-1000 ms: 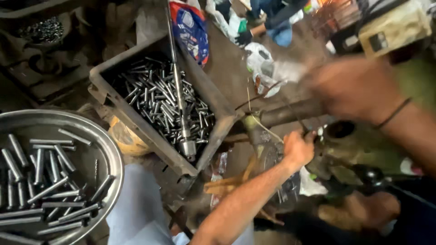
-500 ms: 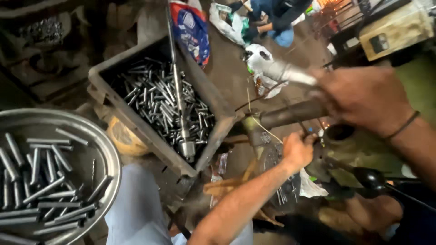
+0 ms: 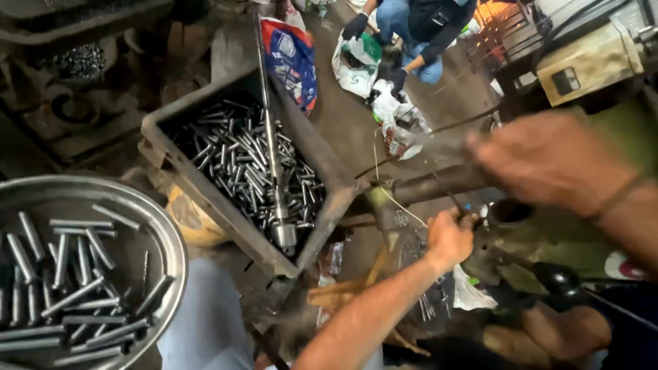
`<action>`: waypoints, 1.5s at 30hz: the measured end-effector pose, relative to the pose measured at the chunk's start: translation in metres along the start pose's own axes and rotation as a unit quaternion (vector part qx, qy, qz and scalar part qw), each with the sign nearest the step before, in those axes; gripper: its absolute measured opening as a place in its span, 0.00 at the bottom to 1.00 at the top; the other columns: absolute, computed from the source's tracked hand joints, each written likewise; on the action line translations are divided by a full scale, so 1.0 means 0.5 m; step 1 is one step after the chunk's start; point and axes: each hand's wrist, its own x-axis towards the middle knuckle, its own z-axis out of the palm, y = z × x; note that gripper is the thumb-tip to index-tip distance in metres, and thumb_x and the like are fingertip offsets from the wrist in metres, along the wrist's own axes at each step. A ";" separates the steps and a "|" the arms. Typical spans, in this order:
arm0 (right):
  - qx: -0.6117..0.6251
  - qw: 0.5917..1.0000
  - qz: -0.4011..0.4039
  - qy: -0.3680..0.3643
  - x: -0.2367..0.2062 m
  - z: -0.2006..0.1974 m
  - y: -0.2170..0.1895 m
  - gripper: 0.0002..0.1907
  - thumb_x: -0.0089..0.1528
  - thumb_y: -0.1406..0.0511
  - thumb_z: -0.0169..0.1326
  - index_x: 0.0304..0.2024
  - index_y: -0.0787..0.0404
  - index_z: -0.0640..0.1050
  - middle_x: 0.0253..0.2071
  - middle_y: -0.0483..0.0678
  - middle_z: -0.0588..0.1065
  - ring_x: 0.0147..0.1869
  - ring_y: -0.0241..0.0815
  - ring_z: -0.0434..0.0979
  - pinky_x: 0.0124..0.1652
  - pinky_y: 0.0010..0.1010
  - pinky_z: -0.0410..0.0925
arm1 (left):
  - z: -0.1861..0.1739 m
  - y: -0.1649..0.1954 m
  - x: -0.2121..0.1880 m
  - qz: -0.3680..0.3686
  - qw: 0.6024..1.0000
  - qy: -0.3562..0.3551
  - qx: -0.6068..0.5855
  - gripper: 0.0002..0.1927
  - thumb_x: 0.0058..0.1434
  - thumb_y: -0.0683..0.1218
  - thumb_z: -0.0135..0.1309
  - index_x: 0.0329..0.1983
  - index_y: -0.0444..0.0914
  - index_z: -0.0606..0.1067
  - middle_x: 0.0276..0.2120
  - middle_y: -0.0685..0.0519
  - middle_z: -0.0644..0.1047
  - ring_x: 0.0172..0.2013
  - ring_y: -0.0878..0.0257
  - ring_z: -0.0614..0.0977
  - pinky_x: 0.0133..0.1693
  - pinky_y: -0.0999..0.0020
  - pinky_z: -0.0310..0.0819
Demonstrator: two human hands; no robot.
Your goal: The person sits at a bench drill press in a workshop, picks metal pins from a tray, and operates the drill press lever to drill holes in the parts. They handle a cylindrical chuck attachment, reposition parts on the machine table, and place finished pieces into a metal basin.
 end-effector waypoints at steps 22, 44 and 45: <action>0.018 0.995 0.078 -0.053 0.030 -0.057 -0.022 0.11 0.66 0.52 0.50 0.43 0.47 0.77 0.23 0.43 0.75 0.26 0.44 0.77 0.22 0.37 0.68 | -0.015 0.026 -0.003 -0.018 1.000 -0.009 0.017 0.13 0.66 0.50 0.55 0.45 0.37 0.82 0.37 0.35 0.81 0.45 0.38 0.82 0.52 0.47 0.73; 0.189 0.973 0.123 0.056 -0.010 0.027 -0.011 0.16 0.62 0.55 0.54 0.46 0.59 0.74 0.33 0.53 0.77 0.33 0.54 0.79 0.33 0.44 0.71 | -0.017 0.035 -0.011 -0.020 0.998 0.015 -0.065 0.13 0.66 0.48 0.55 0.46 0.37 0.82 0.40 0.38 0.83 0.46 0.44 0.84 0.50 0.53 0.75; 0.197 0.973 0.123 0.006 -0.002 0.048 -0.023 0.15 0.62 0.55 0.54 0.42 0.59 0.73 0.31 0.53 0.77 0.32 0.53 0.80 0.32 0.44 0.72 | -0.017 0.035 -0.012 -0.020 0.998 0.011 -0.058 0.13 0.66 0.48 0.54 0.46 0.37 0.82 0.40 0.38 0.83 0.46 0.44 0.84 0.51 0.53 0.75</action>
